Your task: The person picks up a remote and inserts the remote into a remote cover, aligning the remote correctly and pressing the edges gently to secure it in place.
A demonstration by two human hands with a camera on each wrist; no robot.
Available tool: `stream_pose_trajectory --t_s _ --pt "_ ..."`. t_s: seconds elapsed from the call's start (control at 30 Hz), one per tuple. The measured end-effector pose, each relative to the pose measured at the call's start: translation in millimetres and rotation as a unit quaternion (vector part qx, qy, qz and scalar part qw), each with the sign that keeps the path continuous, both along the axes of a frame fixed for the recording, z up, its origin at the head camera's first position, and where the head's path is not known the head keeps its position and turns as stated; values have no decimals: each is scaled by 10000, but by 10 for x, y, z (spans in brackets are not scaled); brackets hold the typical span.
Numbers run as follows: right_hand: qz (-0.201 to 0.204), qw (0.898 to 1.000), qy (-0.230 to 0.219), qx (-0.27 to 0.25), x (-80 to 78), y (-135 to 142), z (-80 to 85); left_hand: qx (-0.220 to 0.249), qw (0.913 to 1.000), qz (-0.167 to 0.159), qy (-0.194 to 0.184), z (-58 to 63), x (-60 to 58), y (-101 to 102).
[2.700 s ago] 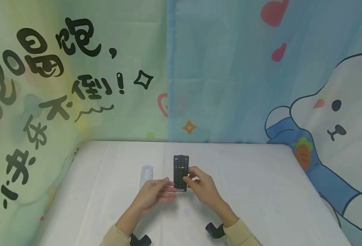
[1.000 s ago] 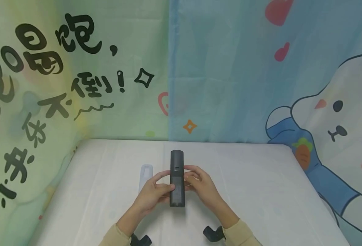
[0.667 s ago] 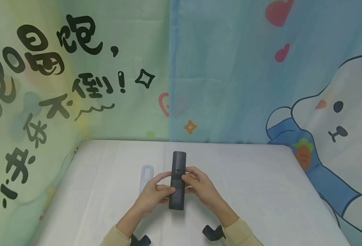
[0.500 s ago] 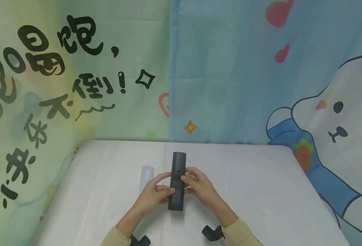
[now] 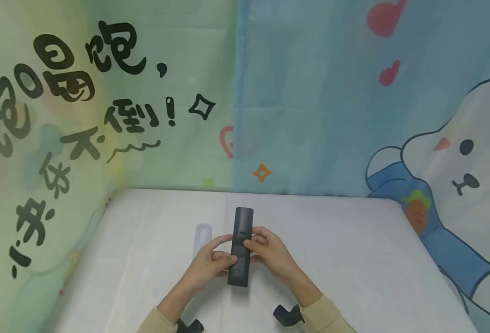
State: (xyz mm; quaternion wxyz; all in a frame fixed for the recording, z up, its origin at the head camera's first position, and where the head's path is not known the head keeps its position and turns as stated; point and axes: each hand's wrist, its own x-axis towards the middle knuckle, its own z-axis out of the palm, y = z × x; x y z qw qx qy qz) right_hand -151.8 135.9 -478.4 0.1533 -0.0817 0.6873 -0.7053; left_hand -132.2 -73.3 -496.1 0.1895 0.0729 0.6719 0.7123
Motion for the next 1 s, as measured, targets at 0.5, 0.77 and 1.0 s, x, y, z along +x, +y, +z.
stream_pose_trajectory --t_s 0.5,0.77,1.0 --pt "-407 9990 148 -79 -262 -168 -27 -533 9969 372 443 -87 -54 -439" --pt "-658 9975 263 -3 -524 -297 -62 -1255 9801 1364 707 -198 -148 -680" --pt "-805 9956 467 118 -771 -480 -98 -1709 9671 1747 707 -277 -265 -790"
